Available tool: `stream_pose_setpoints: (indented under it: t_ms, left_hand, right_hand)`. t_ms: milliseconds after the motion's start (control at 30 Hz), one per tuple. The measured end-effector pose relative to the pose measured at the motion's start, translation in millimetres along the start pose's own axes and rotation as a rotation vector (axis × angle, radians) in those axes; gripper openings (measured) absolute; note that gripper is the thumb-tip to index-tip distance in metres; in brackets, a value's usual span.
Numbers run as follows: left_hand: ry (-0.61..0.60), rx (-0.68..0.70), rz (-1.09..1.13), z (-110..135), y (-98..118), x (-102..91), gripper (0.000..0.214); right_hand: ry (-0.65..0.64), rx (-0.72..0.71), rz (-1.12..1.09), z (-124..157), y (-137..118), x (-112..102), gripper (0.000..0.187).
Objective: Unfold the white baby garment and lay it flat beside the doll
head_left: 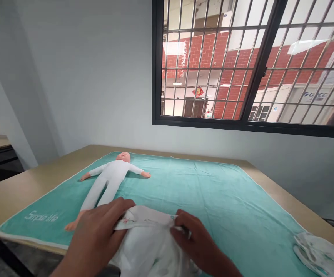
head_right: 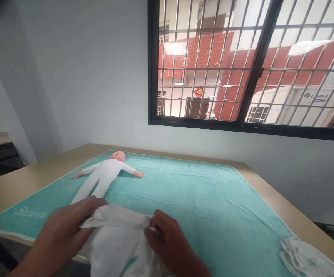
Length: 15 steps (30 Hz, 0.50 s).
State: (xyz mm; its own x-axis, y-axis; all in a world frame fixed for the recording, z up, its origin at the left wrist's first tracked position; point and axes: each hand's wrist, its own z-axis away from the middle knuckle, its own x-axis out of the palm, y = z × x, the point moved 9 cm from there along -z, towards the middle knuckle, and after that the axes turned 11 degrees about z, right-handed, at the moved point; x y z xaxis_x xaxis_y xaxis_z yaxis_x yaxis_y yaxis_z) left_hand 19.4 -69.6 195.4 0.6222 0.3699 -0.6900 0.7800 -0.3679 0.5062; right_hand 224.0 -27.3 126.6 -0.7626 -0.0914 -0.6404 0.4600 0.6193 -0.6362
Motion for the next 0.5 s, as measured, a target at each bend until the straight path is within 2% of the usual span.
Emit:
stream_pose_setpoints:
  t_ms: [100, 200, 267, 333, 433, 500]
  left_hand:
    - [-0.139, -0.083, -0.020, -5.4, -18.0, -2.3, 0.016]
    - [-0.322, -0.184, 0.085, -6.6, -26.8, 15.7, 0.013]
    - [-0.402, -0.258, 0.215, -2.8, -31.3, 33.1, 0.013]
    - [-0.433, -0.339, 0.358, 3.9, -37.8, 50.8, 0.014]
    - [-0.473, -0.430, 0.469, 14.1, -46.6, 73.6, 0.015]
    - [-0.514, -0.423, 0.480, 13.1, -44.8, 83.4, 0.014]
  right_hand:
    - [0.018, 0.015, 0.053, 0.4, 5.6, -35.7, 0.021]
    - [-0.020, 0.122, 0.168, 3.2, 9.6, -59.5, 0.016]
    - [-0.092, 0.221, 0.228, 8.4, 14.1, -64.7, 0.009]
    - [-0.212, 0.279, 0.256, 17.2, 18.3, -62.1, 0.020]
    - [-0.370, 0.247, 0.259, 33.7, 22.7, -57.9, 0.011]
    - [-0.353, 0.230, 0.212, 41.2, 31.3, -65.1, 0.012]
